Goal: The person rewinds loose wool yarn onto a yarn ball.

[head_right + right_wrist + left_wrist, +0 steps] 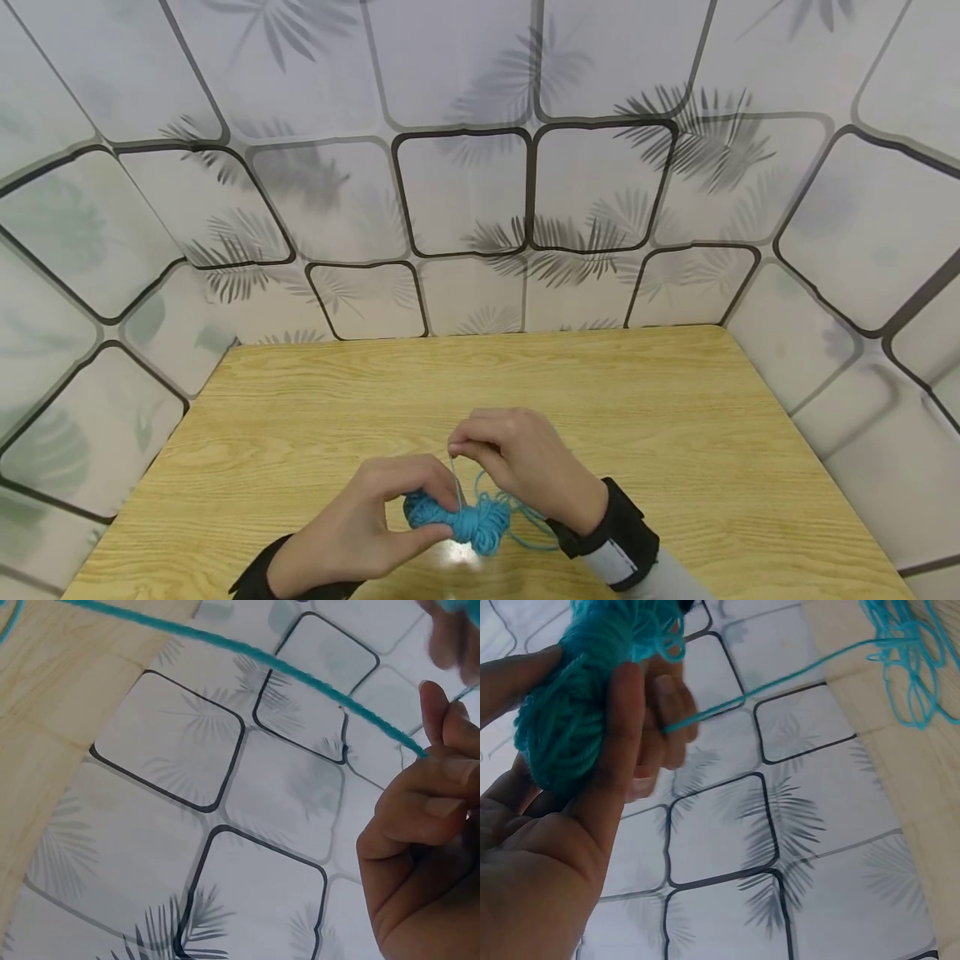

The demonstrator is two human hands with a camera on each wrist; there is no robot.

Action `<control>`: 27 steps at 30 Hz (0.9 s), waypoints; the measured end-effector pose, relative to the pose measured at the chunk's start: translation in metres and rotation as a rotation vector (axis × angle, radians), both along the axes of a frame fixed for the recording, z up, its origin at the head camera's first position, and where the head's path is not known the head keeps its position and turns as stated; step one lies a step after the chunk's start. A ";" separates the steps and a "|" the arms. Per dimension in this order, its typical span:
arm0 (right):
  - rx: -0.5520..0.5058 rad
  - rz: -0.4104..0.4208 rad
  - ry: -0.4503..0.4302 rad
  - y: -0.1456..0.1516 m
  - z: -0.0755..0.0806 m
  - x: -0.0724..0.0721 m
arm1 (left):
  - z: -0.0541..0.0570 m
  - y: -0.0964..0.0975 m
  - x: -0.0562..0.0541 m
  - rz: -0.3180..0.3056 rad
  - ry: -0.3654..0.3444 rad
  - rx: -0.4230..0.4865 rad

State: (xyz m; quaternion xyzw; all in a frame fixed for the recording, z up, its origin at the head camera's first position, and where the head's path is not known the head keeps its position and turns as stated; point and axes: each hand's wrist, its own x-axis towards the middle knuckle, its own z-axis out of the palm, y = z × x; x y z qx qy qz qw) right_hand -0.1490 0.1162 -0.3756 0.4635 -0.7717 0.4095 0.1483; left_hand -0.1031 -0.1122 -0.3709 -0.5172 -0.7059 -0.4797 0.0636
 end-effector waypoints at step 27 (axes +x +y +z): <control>0.021 0.064 0.019 -0.013 -0.005 0.027 | 0.004 -0.006 -0.011 0.494 0.245 0.233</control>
